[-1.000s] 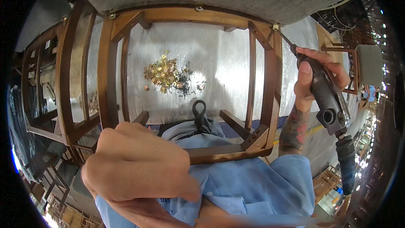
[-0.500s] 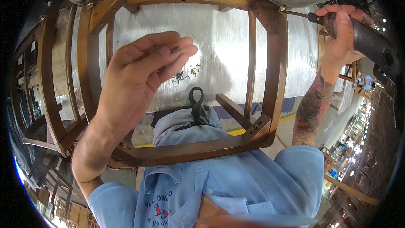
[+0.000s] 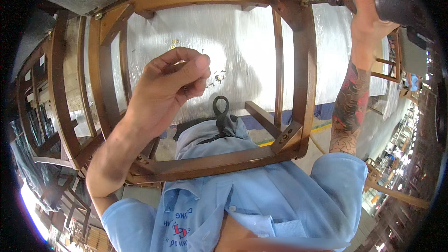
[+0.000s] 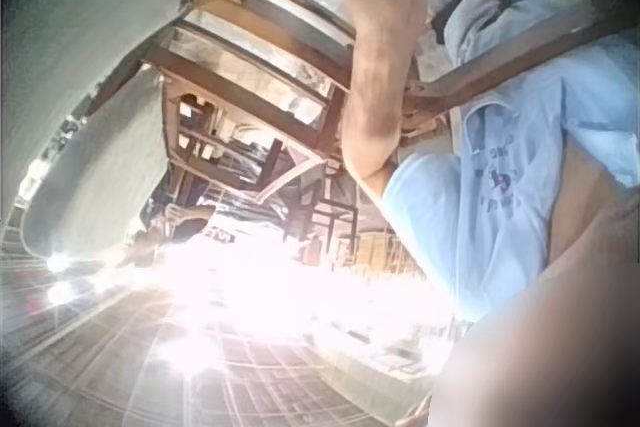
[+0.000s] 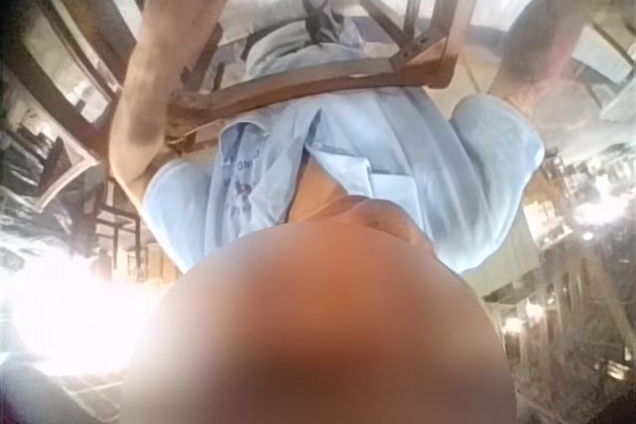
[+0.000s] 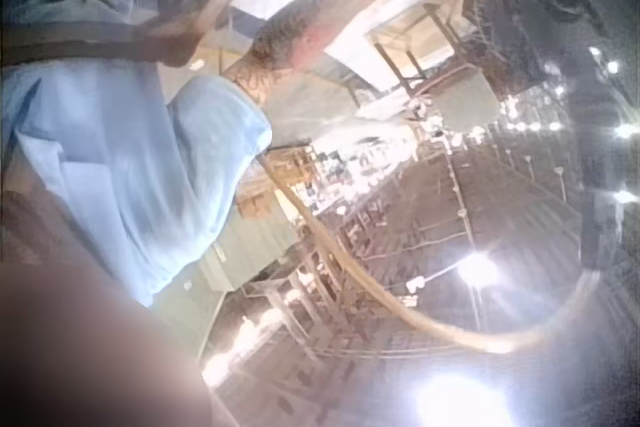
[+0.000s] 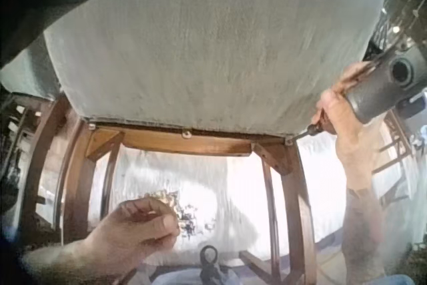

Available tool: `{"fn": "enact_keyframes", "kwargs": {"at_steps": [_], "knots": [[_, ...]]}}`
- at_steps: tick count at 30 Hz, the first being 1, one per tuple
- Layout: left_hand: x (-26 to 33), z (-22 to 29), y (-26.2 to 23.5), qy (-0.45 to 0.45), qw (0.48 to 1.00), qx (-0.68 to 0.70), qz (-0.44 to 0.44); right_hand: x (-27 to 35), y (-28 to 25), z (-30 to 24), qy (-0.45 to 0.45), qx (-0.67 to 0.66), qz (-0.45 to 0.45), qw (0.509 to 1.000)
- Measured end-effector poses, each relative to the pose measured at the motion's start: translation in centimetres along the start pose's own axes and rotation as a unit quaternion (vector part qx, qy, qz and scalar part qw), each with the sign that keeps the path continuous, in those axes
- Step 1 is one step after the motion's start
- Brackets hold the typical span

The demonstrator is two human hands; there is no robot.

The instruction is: The person assembles wooden chairs by attaching the seat and backrest to the frame using a pneumatic drill. They handle screws and nuts, position the chair parts, and secure them with the drill in a workshop setting.

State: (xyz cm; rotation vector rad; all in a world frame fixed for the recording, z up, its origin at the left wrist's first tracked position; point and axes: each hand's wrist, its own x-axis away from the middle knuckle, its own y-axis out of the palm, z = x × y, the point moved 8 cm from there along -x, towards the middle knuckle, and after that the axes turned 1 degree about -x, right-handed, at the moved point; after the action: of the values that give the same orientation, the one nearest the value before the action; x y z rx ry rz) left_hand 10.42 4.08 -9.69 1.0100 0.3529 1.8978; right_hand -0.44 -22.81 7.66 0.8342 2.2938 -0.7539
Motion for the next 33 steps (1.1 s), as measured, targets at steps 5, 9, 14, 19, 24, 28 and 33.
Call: {"fn": "enact_keyframes", "kwargs": {"at_steps": [5,9,14,19,24,28,33], "knots": [[-0.1,1.0,-0.3,0.044,0.998,-0.024,0.045,0.0,-0.6,0.4,-0.024,0.1,0.025,0.994],[0.6,3.0,0.5,0.103,0.991,-0.078,0.033,0.2,-0.7,-0.7,-0.012,0.156,0.01,0.988],[-0.2,3.2,-0.1,0.137,0.99,0.023,-0.029,0.4,0.7,-6.8,-0.087,0.008,-0.054,0.995],[0.4,4.0,0.7,0.154,0.986,0.039,-0.051,1.1,7.9,-14.3,-0.139,-0.129,-0.102,0.977],[1.0,4.6,0.5,0.157,0.988,0.001,-0.007,0.8,11.1,-15.5,-0.155,-0.165,-0.216,0.95],[1.1,5.5,0.2,0.181,0.983,-0.017,-0.019,1.2,13.0,-15.5,-0.178,-0.228,-0.134,0.948],[1.9,6.6,-0.4,0.211,0.977,0.009,-0.018,1.1,13.4,-16.2,-0.183,-0.221,-0.125,0.95]]}}
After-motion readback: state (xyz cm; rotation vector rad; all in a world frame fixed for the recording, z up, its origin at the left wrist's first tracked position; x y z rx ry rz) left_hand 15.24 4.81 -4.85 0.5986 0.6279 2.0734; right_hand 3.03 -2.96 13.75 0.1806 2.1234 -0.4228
